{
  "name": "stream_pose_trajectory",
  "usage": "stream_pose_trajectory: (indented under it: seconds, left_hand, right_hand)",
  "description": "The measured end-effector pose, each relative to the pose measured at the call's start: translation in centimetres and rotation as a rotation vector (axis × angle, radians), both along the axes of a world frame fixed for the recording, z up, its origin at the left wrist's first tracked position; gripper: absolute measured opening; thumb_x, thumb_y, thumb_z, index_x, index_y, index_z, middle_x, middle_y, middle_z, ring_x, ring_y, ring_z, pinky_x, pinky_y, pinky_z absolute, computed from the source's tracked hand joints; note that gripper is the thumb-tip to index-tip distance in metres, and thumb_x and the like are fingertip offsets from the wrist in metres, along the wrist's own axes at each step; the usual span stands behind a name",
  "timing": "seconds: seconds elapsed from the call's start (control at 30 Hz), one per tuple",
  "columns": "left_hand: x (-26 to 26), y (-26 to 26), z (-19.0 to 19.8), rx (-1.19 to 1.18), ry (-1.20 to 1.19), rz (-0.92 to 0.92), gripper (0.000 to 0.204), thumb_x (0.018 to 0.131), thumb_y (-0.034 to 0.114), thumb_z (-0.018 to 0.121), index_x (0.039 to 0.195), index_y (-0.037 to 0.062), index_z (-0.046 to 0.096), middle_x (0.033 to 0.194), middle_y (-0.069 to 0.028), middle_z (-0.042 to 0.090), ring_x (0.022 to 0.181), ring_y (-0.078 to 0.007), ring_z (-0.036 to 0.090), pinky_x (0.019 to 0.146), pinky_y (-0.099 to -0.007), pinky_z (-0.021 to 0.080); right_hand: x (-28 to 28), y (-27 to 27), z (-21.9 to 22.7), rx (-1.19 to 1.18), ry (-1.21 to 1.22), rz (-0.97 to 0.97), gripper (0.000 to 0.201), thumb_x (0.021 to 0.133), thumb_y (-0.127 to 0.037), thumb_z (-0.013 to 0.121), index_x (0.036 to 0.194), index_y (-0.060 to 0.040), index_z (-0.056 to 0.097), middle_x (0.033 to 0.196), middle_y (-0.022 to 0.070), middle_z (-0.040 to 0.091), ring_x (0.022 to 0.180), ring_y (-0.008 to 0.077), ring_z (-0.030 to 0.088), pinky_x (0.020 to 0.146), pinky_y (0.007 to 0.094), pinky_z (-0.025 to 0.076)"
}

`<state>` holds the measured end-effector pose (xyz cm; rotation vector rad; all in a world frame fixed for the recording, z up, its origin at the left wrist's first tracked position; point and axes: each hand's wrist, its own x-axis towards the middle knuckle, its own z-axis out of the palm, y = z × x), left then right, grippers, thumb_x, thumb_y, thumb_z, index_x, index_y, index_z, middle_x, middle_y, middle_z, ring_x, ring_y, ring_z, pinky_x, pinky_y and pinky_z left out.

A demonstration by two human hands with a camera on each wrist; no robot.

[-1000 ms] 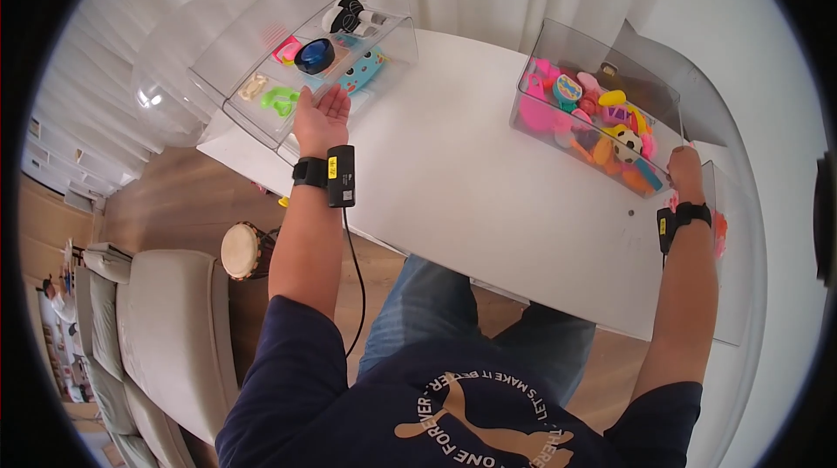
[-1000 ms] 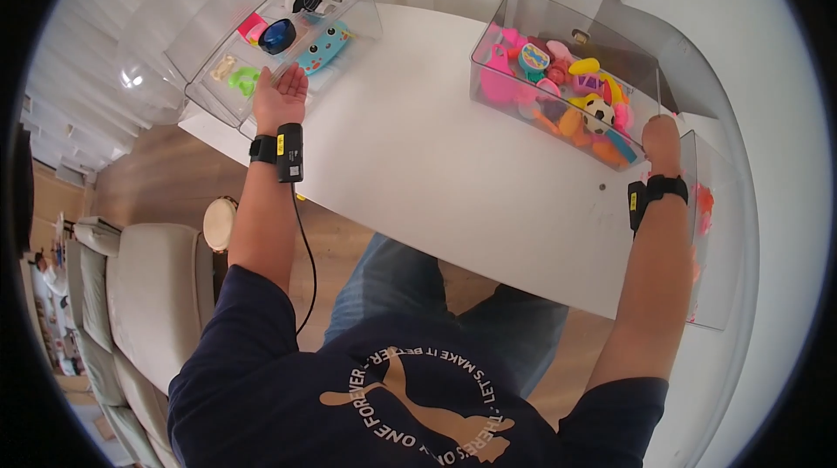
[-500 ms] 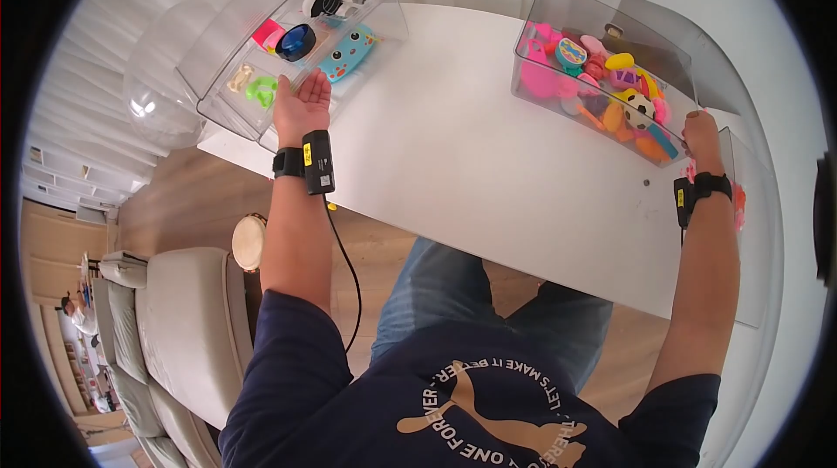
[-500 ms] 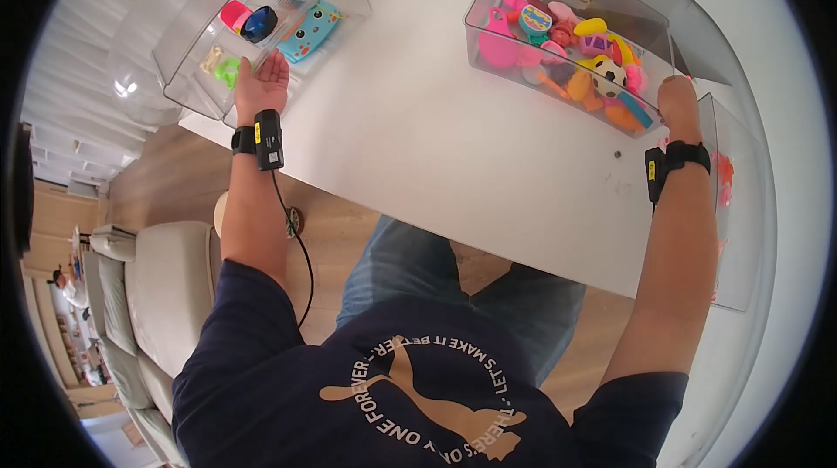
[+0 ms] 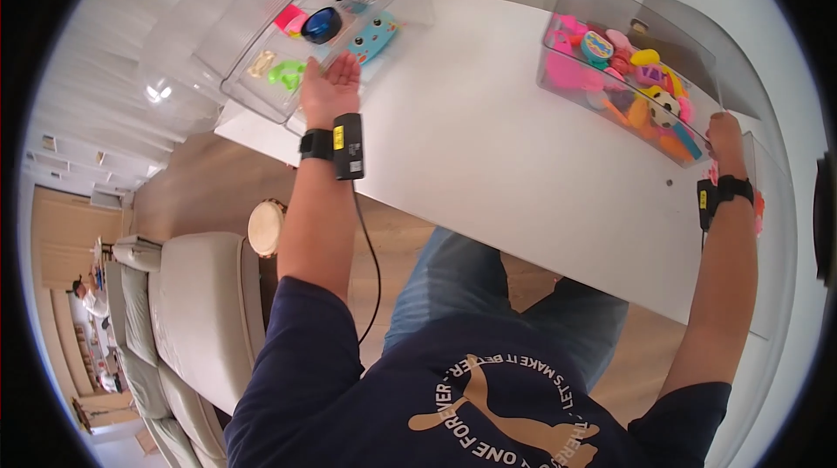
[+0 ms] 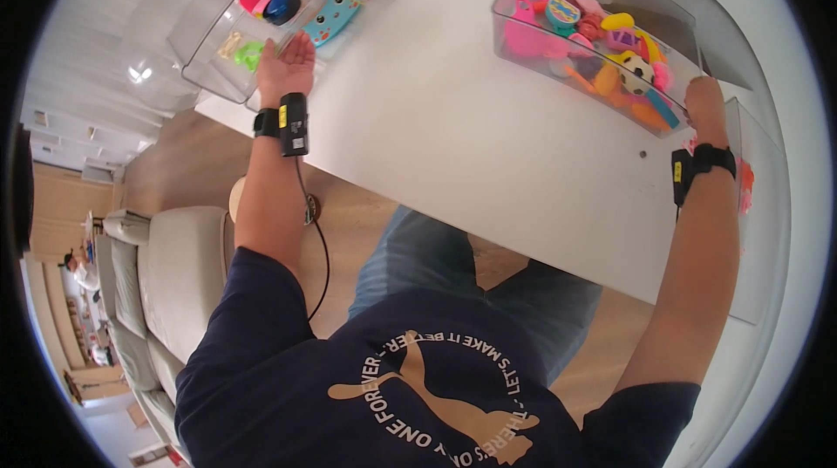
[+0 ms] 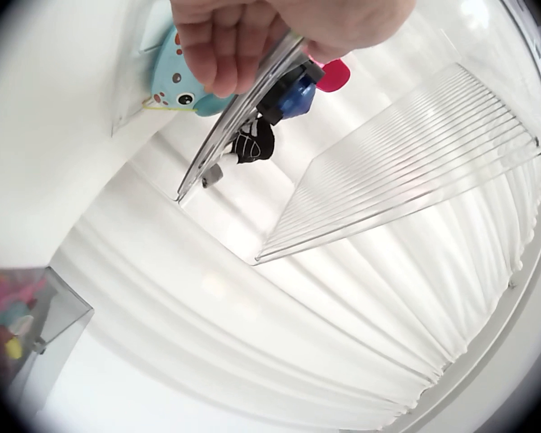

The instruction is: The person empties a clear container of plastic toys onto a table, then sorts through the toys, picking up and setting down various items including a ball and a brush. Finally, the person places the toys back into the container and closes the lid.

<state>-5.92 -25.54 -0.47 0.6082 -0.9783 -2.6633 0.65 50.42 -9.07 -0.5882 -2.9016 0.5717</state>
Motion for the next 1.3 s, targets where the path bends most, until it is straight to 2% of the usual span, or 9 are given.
stream_pose_trajectory:
  seconds: [0.07,0.2,0.37,0.67,0.83,0.93,1.03,1.07,1.3]
  left_hand:
    - [0.3,0.6,0.1,-0.005,0.017,0.015,0.052,0.102,0.042,0.049,0.112,-0.0091,0.052,0.105,-0.0203,0.063,0.098,-0.0313,0.062,0.088,-0.0409,0.053]
    - [0.3,1.0,0.2,0.018,0.043,0.021,0.052,0.102,0.039,0.049,0.113,-0.0114,0.050,0.106,-0.0217,0.062,0.098,-0.0327,0.062,0.089,-0.0417,0.054]
    - [-1.1,0.3,-1.2,0.034,0.109,0.004,0.046,0.102,0.040,0.049,0.112,-0.0058,0.050,0.096,-0.0217,0.066,0.084,-0.0308,0.065,0.080,-0.0396,0.055]
    - [-0.4,1.6,-0.4,0.008,0.116,0.058,0.047,0.102,0.038,0.051,0.118,-0.0051,0.047,0.103,-0.0232,0.064,0.089,-0.0315,0.065,0.080,-0.0402,0.055]
    - [1.5,2.1,0.0,-0.071,0.102,0.009,0.048,0.097,0.035,0.059,0.122,-0.0046,0.050,0.103,-0.0194,0.065,0.088,-0.0284,0.065,0.079,-0.0386,0.054]
    - [3.6,2.5,-2.0,-0.547,0.063,-0.163,0.040,0.093,0.029,0.064,0.116,-0.0033,0.059,0.107,-0.0150,0.065,0.087,-0.0242,0.065,0.078,-0.0366,0.054]
    - [6.4,2.9,-4.9,-1.742,0.232,-0.142,0.039,0.078,0.018,0.074,0.110,-0.0038,0.067,0.108,-0.0222,0.066,0.099,-0.0331,0.064,0.086,-0.0424,0.052]
    - [7.4,3.0,-5.1,-1.902,0.177,-0.203,0.044,0.077,0.019,0.072,0.115,-0.0022,0.064,0.116,-0.0260,0.061,0.113,-0.0387,0.057,0.094,-0.0478,0.048]
    - [7.0,0.7,-4.4,-2.305,-0.275,-0.241,0.031,0.085,0.015,0.056,0.112,-0.0013,0.058,0.112,-0.0232,0.060,0.109,-0.0399,0.059,0.093,-0.0481,0.050]
  right_hand:
    - [-0.7,3.8,-2.2,0.035,0.057,0.099,0.026,0.092,-0.024,0.044,0.081,-0.0045,0.057,0.065,0.0072,0.055,0.049,0.0217,0.056,0.041,0.0354,0.040]
    - [1.5,-4.2,3.1,-0.280,0.045,-0.157,0.027,0.092,-0.027,0.045,0.083,-0.0042,0.057,0.066,0.0082,0.057,0.050,0.0220,0.056,0.041,0.0354,0.039]
    - [1.9,-5.6,4.2,-0.402,0.086,-0.258,0.028,0.091,-0.026,0.046,0.078,-0.0038,0.055,0.065,0.0107,0.055,0.049,0.0220,0.055,0.039,0.0354,0.037]
    - [1.6,-6.7,5.1,-0.351,0.080,-0.312,0.028,0.090,-0.017,0.044,0.068,-0.0023,0.053,0.061,0.0137,0.057,0.043,0.0232,0.053,0.037,0.0357,0.041]
    - [2.2,-7.0,5.3,-0.329,0.079,-0.280,0.021,0.091,-0.018,0.044,0.082,-0.0032,0.055,0.064,0.0114,0.055,0.044,0.0220,0.052,0.037,0.0341,0.039]
    - [2.5,-8.3,6.0,-0.389,0.104,-0.301,0.021,0.091,-0.018,0.044,0.084,-0.0016,0.055,0.066,0.0122,0.056,0.046,0.0221,0.053,0.039,0.0336,0.040]
    - [2.6,-7.8,5.9,-0.390,0.098,-0.309,0.022,0.091,-0.020,0.045,0.084,-0.0026,0.055,0.067,0.0109,0.056,0.047,0.0204,0.051,0.040,0.0321,0.039]
    - [2.4,-7.0,5.4,-0.381,0.099,-0.293,0.022,0.091,-0.021,0.045,0.084,-0.0030,0.055,0.068,0.0105,0.056,0.047,0.0200,0.051,0.040,0.0319,0.038]
    - [2.8,-9.1,6.5,-0.371,0.055,-0.367,0.024,0.093,-0.025,0.044,0.084,-0.0054,0.055,0.068,0.0068,0.054,0.048,0.0169,0.052,0.039,0.0311,0.035]
